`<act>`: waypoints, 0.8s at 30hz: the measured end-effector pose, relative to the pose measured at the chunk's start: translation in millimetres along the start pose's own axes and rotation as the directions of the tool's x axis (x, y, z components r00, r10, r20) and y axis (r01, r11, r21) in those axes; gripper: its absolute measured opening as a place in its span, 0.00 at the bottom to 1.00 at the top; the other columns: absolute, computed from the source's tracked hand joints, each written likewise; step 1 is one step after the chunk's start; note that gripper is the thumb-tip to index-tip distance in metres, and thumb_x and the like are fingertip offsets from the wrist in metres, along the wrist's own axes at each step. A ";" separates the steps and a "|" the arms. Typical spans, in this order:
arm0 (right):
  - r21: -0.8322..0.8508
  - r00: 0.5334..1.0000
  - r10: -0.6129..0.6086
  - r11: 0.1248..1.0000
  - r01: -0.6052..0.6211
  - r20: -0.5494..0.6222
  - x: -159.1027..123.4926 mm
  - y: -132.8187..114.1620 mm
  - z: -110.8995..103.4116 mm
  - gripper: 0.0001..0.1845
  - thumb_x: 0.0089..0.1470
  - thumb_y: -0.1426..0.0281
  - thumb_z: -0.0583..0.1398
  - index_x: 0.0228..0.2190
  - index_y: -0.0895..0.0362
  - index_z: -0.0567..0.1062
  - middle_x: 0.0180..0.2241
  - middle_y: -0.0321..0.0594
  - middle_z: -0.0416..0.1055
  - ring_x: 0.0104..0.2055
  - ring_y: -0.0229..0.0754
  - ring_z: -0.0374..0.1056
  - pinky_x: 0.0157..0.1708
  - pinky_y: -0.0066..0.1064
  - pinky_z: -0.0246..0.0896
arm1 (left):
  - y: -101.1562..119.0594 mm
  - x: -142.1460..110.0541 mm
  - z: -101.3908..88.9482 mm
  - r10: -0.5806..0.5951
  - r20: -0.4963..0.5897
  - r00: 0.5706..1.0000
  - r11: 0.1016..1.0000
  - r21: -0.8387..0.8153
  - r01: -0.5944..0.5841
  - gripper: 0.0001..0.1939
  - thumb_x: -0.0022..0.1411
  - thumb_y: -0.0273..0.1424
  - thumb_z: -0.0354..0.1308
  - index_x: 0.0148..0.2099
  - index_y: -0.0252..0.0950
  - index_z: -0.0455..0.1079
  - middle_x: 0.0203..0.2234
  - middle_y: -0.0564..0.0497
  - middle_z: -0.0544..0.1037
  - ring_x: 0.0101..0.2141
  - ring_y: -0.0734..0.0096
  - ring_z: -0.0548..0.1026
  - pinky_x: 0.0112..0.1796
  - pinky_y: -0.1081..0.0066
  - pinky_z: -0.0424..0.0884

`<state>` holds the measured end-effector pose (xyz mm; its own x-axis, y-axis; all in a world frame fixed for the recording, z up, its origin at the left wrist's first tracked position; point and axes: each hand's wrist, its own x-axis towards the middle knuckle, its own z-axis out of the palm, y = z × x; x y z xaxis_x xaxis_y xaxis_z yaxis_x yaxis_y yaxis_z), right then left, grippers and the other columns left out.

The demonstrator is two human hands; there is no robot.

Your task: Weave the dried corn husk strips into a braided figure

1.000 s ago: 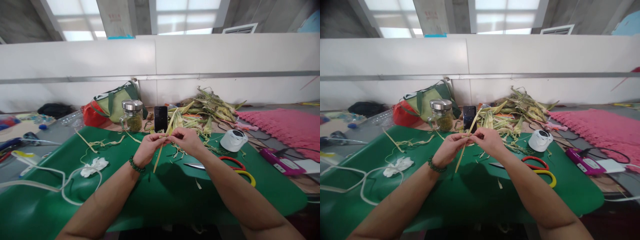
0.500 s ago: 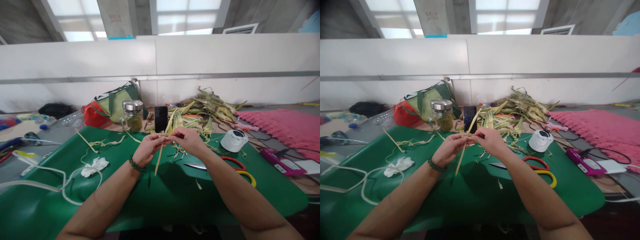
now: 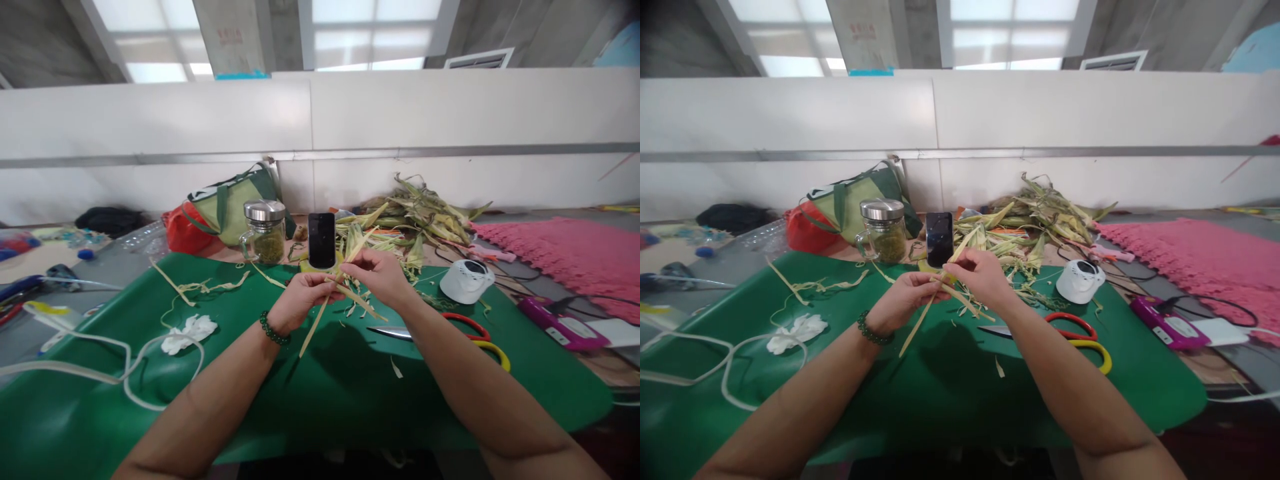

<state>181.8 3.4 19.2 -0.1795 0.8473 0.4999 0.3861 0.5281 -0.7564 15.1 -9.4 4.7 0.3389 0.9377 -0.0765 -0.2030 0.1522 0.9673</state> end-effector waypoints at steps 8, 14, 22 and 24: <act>-0.389 0.899 -0.436 0.833 0.393 -0.026 -9.2 0.2 7.5 0.08 0.53 0.72 0.54 0.31 0.58 0.74 0.28 0.41 0.72 0.26 0.36 0.66 0.27 0.27 0.61 | 0.3 0.0 0.9 0.044 -0.006 0.999 0.999 0.025 -0.044 0.11 0.40 0.31 0.69 0.30 0.32 0.78 0.24 0.47 0.79 0.25 0.71 0.75 0.32 0.72 0.69; -0.409 0.843 -0.536 0.762 0.503 0.038 -7.2 4.2 7.8 0.13 0.55 0.74 0.51 0.36 0.58 0.75 0.34 0.46 0.73 0.36 0.39 0.70 0.35 0.30 0.66 | -2.0 1.4 -0.6 0.055 -0.003 0.998 0.998 0.041 -0.055 0.17 0.39 0.34 0.70 0.34 0.33 0.78 0.25 0.48 0.79 0.25 0.73 0.74 0.31 0.73 0.69; -0.108 0.942 -0.329 0.936 0.335 0.070 -8.0 -2.7 3.9 0.10 0.53 0.70 0.55 0.36 0.57 0.75 0.37 0.43 0.76 0.37 0.41 0.72 0.34 0.29 0.67 | -1.9 1.6 -2.3 0.049 0.027 0.998 0.998 0.037 -0.050 0.13 0.42 0.33 0.69 0.32 0.32 0.78 0.24 0.48 0.79 0.24 0.75 0.74 0.29 0.76 0.68; -0.144 0.955 -0.294 0.944 0.296 0.041 -6.8 -3.0 2.2 0.11 0.53 0.69 0.55 0.38 0.58 0.74 0.37 0.43 0.75 0.35 0.40 0.71 0.32 0.29 0.66 | -0.8 1.2 -1.8 0.033 0.018 0.999 0.999 0.000 -0.033 0.11 0.42 0.30 0.69 0.31 0.31 0.77 0.24 0.48 0.79 0.24 0.75 0.74 0.29 0.76 0.68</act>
<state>179.9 -3.9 17.2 -0.3215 0.6565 0.6824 0.4414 0.7414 -0.5054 14.0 -7.9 3.4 0.3481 0.9366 -0.0402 -0.2137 0.1211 0.9694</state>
